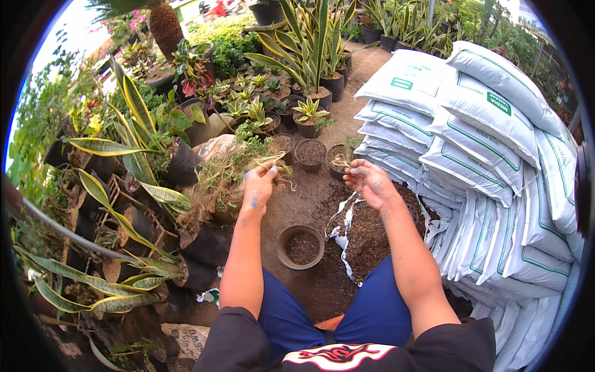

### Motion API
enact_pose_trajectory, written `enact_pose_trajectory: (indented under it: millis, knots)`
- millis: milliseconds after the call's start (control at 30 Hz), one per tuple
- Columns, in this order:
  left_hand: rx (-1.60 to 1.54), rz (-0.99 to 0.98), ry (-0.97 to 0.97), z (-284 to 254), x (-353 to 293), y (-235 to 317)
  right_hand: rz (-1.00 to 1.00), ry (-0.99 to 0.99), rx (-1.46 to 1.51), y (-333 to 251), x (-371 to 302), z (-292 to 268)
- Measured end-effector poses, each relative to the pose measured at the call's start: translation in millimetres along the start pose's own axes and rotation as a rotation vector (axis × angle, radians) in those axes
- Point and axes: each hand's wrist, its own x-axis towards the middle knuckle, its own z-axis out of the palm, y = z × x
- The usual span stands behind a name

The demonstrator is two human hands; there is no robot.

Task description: The person fills a plastic pot with soil from a bag using a scoop, inserts a rooted plant, and then adds more soil around the roots by hand and with the scoop.

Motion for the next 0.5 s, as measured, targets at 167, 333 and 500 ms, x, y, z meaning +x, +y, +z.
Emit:
enact_pose_trajectory:
  millis: [167,333,500]
  knots:
    - [0.121,-0.016,-0.176,33.9,-14.5,7.5,-0.101,-0.062,-0.146,14.8,0.3,31.6]
    - [0.022,0.065,-0.265,53.2,-15.7,2.7,-0.381,-0.119,-0.352,25.7,2.9,54.8]
    - [-0.06,0.071,-0.28,71.6,-22.2,4.2,-0.549,-0.029,-0.52,39.3,-0.5,72.2]
